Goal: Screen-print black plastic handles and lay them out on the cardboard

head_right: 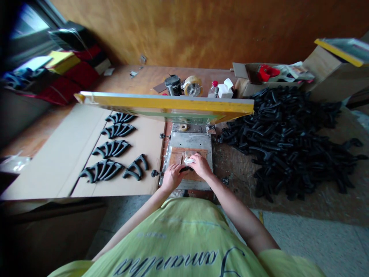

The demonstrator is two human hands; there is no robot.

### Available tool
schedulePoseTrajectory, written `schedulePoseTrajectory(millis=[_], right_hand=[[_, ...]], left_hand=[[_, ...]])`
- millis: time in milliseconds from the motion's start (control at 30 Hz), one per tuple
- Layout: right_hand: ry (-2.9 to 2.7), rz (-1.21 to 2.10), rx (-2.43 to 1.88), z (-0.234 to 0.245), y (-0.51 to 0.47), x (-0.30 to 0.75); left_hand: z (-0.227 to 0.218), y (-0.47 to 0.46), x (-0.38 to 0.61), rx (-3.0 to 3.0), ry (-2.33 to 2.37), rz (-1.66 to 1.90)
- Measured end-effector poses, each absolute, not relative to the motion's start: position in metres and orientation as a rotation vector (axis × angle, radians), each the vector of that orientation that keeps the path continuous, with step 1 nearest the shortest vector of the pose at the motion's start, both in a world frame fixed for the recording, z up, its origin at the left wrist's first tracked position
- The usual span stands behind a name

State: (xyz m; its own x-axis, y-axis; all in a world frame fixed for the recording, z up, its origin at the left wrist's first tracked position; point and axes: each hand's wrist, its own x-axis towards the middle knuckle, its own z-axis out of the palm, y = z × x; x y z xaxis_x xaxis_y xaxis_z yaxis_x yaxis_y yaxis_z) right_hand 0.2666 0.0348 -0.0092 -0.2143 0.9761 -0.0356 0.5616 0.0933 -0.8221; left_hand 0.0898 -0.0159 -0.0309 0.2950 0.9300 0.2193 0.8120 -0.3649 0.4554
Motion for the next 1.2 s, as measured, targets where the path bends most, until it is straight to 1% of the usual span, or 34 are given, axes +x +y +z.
schedulePoseTrajectory(millis=[100, 300, 633, 733, 867, 1067, 1200], right_hand=[[-1.845, 0.95, -1.538, -0.009, 0.037, 0.265], [-1.904, 0.986, -1.531, -0.009, 0.033, 0.269], [-1.884, 0.751, -1.678, 0.004, 0.057, 0.261], [-1.841, 0.768, -1.588, 0.012, 0.048, 0.27], [-1.951, 0.82, -1.365, 0.019, 0.034, 0.277], [-1.817, 0.706, -1.428, 0.035, 0.034, 0.292], [-1.858, 0.739, -1.304, 0.049, 0.021, 0.296]], left_hand=[[-0.031, -0.016, 0.09, 2.31, 1.595, 0.673], [-0.031, -0.016, 0.089, 2.316, 1.58, 0.676], [-0.029, -0.014, 0.087, 2.282, 1.57, 0.697], [-0.024, -0.016, 0.085, 2.263, 1.536, 0.706], [-0.011, -0.021, 0.088, 2.243, 1.438, 0.78], [0.013, -0.024, 0.098, 2.252, 1.323, 0.883], [0.025, -0.024, 0.104, 2.287, 1.34, 0.879]])
